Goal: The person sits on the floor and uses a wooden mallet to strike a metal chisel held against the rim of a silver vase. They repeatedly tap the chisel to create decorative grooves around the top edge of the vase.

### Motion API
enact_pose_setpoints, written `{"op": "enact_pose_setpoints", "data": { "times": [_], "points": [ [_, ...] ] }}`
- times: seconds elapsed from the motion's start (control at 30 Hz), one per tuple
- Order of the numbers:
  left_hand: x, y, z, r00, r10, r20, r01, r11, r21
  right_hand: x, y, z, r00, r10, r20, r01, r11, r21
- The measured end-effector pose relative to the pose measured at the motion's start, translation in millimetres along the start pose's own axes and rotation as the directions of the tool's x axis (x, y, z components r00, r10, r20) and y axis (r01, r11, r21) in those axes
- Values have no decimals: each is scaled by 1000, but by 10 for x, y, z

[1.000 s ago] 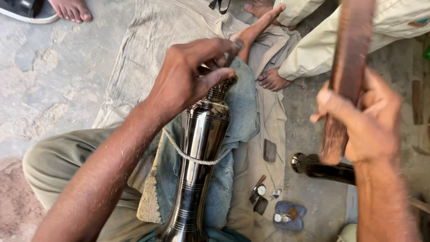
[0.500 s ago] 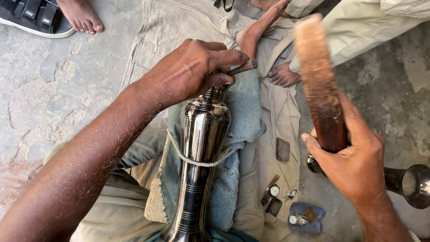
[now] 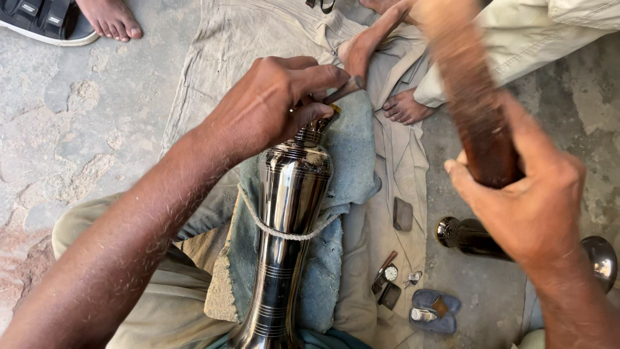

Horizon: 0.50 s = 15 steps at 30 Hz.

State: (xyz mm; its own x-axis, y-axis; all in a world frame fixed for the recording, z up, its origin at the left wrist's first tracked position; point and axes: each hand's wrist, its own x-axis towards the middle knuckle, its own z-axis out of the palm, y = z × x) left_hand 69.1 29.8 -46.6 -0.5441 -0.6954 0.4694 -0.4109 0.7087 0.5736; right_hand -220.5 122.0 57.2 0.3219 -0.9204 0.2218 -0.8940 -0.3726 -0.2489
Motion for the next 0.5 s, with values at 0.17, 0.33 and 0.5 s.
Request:
{"op": "enact_pose_setpoints", "data": {
  "times": [0.17,0.33,0.5],
  "points": [
    [-113,32,72,990,-85,-114,84,996,-19,213,-136,-198,995,21,100,-16,999,-51],
    [-153,-18,93,974,-165,-154,153,984,-90,340,-264,-309,966,38,256,-1,990,-141],
    [-212,-5,156,961,-152,-233,114,979,-167,366,-170,-269,998,47,47,-57,962,266]
  ]
}}
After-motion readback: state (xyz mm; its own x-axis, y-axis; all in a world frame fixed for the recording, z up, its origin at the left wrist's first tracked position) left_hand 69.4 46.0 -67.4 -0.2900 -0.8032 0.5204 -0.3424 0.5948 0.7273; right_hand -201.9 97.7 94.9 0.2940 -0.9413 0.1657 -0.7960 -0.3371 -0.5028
